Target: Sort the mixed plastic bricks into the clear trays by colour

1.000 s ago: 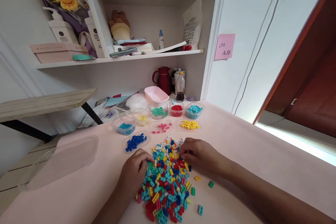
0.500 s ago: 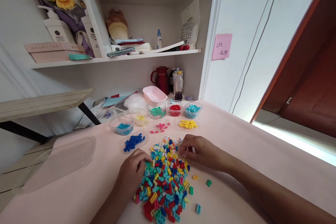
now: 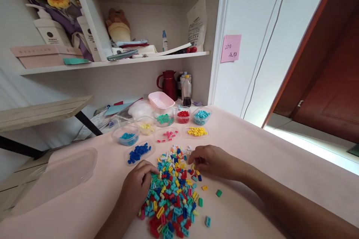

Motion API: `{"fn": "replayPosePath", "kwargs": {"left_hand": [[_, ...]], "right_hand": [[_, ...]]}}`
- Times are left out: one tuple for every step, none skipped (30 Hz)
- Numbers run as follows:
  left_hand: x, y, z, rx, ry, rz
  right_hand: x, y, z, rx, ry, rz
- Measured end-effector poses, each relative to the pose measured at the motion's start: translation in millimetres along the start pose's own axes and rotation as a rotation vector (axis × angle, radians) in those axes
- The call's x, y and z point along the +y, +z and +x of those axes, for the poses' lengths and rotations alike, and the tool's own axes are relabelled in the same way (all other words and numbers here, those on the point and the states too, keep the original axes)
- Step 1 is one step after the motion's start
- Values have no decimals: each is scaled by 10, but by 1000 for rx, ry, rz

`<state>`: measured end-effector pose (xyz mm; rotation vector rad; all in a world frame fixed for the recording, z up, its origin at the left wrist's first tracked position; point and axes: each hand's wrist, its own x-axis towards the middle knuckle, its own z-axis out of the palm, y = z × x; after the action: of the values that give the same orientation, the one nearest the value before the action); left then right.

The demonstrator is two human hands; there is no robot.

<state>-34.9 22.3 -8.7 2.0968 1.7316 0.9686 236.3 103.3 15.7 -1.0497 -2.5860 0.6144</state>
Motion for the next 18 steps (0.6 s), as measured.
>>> {"fn": "replayPosePath", "kwargs": {"left_hand": [[-5,1,1,4,3,0],[-10,3,1,7,5,-1],[-13,5,1,9,4,-2],[-14,7,1,10,1,-3],[-13,9,1,10,-1,-4],[-10,10,1,7,-2,-4],[-7,11,1,4,-3,-4],[-3,11,1,1,-5,-3],[1,11,1,-1,-5,-2],[3,11,1,-2,-5,-2],[5,11,0,-2,-6,-2],[5,10,0,-2,-7,-2],[5,10,-1,-3,-6,-2],[4,10,0,-2,-5,-1],[3,10,0,-1,-5,0],[2,11,2,2,-5,2],[1,12,3,2,-3,4],[0,13,5,5,-1,5]], "right_hand": [[-10,-4,-2,11,-6,4],[-26,-9,-4,19,-24,20],[-45,-16,-7,23,-52,45],[-66,-23,-10,22,-83,76],[-86,-29,-14,18,-109,106],[-103,-35,-17,8,-127,128],[-115,-39,-22,-7,-134,140],[-124,-42,-27,-28,-133,140],[-128,-44,-33,-53,-129,131],[-129,-45,-39,-75,-124,115],[-127,-45,-44,-88,-121,96],[-122,-46,-49,-93,-117,77],[-115,-46,-51,-89,-114,61],[-106,-45,-51,-82,-108,49],[-96,-43,-49,-74,-101,40],[-83,-40,-45,-68,-92,34],[-70,-35,-39,-61,-82,28],[-56,-28,-33,-52,-71,20]]}}
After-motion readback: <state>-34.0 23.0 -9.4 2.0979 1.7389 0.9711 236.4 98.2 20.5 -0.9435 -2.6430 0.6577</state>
